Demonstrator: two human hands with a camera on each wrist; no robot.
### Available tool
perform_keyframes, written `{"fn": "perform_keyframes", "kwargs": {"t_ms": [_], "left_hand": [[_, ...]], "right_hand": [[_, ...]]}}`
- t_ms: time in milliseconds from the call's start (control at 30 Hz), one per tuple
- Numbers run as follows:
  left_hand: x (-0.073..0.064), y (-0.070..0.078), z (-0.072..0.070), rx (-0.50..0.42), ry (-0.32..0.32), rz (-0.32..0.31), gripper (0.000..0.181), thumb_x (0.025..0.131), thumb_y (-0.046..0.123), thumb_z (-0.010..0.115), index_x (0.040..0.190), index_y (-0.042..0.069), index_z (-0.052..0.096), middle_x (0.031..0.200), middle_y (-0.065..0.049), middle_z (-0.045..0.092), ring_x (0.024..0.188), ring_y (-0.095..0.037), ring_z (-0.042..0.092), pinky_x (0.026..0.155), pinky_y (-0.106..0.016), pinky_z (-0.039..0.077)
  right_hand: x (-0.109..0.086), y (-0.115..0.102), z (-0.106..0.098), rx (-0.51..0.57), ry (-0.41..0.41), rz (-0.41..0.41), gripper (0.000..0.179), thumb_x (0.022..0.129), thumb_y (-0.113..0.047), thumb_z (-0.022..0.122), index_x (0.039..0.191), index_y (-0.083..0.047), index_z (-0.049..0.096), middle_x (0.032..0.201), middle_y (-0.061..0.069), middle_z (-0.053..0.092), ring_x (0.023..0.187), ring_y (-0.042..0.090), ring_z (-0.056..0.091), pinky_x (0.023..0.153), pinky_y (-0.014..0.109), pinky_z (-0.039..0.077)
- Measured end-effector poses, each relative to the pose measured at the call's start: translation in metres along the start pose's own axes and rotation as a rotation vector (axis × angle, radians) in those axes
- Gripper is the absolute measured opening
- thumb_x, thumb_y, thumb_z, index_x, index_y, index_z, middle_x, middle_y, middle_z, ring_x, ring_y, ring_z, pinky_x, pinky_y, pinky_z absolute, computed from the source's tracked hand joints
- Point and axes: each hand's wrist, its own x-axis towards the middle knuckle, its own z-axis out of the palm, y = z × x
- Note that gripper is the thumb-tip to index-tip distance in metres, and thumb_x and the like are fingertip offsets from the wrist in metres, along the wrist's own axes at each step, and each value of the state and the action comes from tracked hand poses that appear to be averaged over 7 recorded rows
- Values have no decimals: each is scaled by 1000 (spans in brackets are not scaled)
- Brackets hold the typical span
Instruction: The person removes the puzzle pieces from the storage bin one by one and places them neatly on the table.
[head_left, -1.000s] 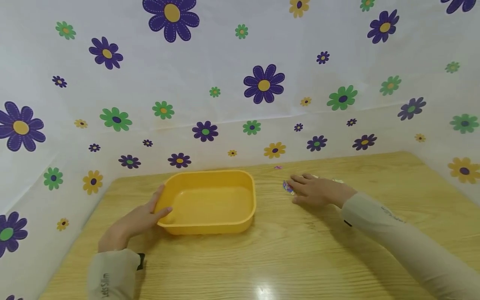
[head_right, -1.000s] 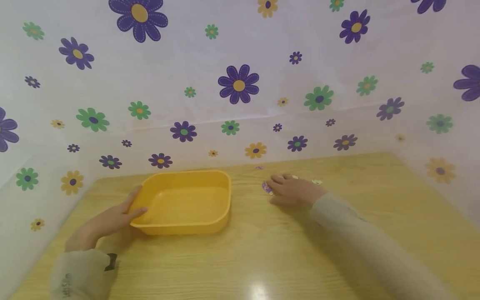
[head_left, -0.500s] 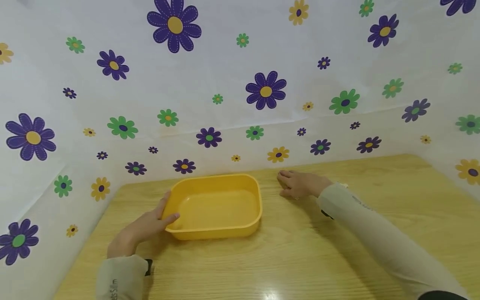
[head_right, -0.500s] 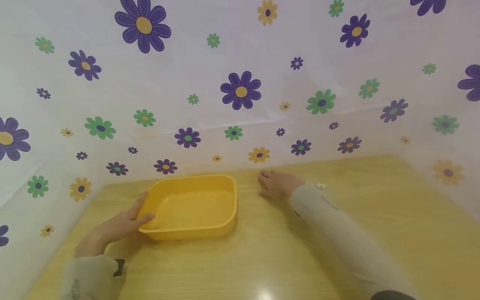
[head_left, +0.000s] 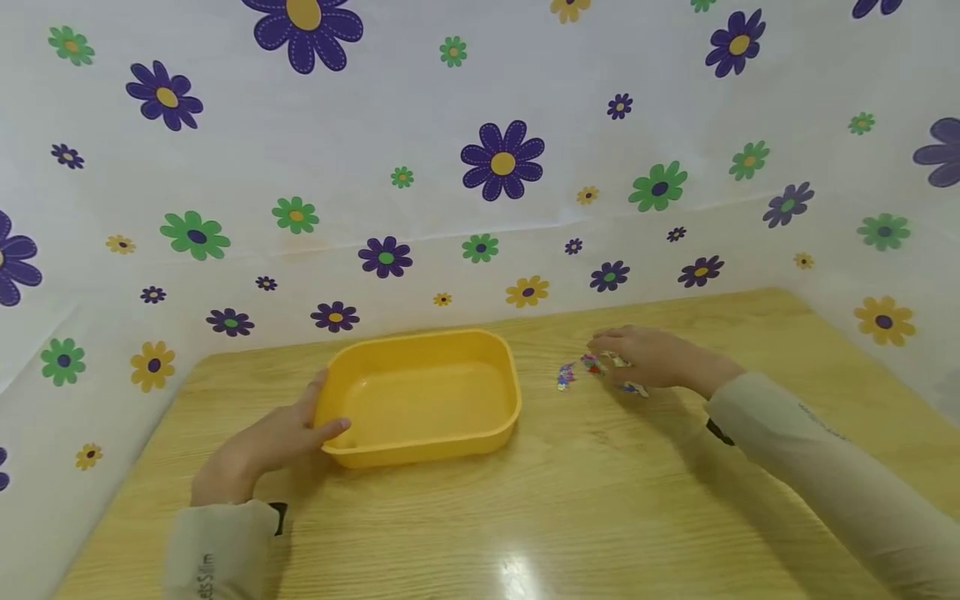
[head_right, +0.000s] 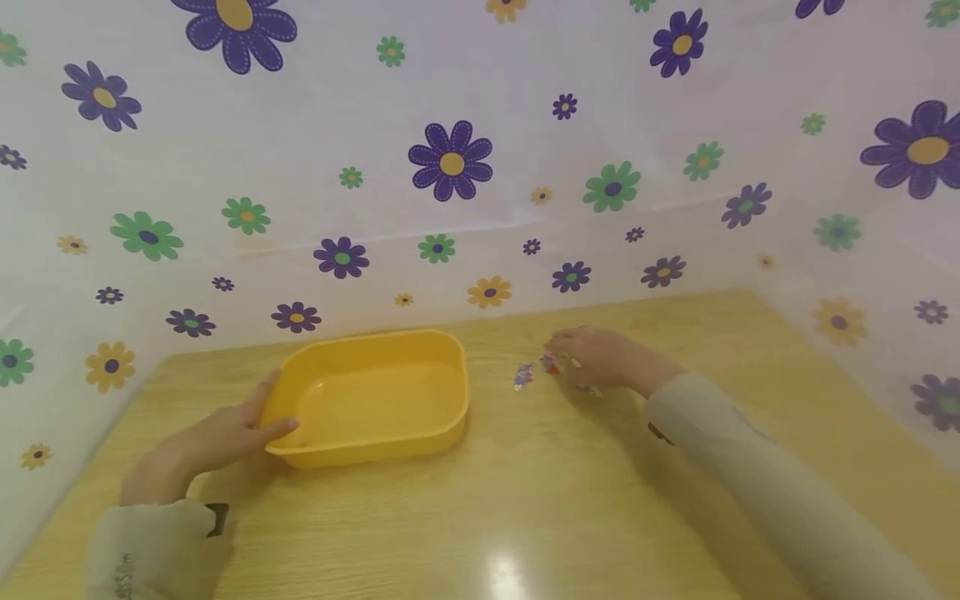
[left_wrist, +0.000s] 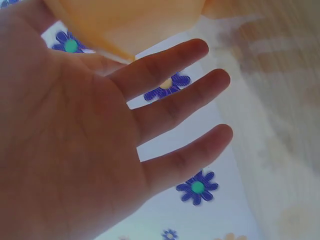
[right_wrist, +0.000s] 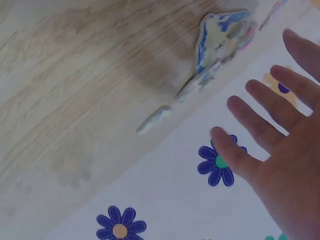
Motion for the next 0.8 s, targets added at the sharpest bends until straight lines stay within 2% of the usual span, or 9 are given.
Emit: {"fn": "perform_keyframes", "kwargs": {"t_ms": [100,200,267,367,533,700,800], "left_hand": [[-3,9,2,3,-11,11,98,102,52,53,159,-6,-3,151,-41,31,135,-58,37,109,-72,28],[-6,17,2,5,-25,18,96,102,53,54,160,-4,3,149,-39,38,134,-55,41,107,-71,32],[-8,22,2,19,-26,30,92,102,52,55,160,-3,9,146,-37,43,132,-54,44,105,-70,36],[-11,26,0,36,-13,59,89,101,50,58,159,-4,16,144,-35,47,129,-52,48,103,-69,39],[-14,30,-1,31,3,118,88,99,44,64,156,-7,21,142,-34,49,130,-51,48,104,-67,40],[-13,32,0,13,-5,107,88,97,43,68,157,-4,23,144,-31,50,131,-49,48,105,-67,39],[-13,32,1,7,-10,91,89,97,43,68,158,-3,23,145,-30,50,132,-49,48,105,-66,39]], "right_hand": [[17,-2,8,-34,74,-84,35,97,-17,70,125,4,66,126,23,64,114,42,61,97,55,51],[34,-8,17,-86,87,-159,28,94,-21,74,113,0,73,108,13,69,98,30,66,89,45,56],[43,-12,19,-103,88,-179,22,90,-21,78,103,-3,75,96,6,66,85,22,62,82,39,57],[48,-14,19,-90,74,-153,14,87,-17,80,94,-6,76,86,0,60,76,14,54,73,33,55],[50,-15,12,-26,22,-63,11,84,-14,76,88,-5,72,85,-1,56,77,16,52,74,35,54],[49,-15,8,28,-3,-17,21,82,-14,76,98,-2,69,93,4,60,84,21,55,81,40,54],[46,-14,5,28,3,-45,24,83,-10,76,103,0,70,95,7,63,86,23,59,83,43,56]]}}
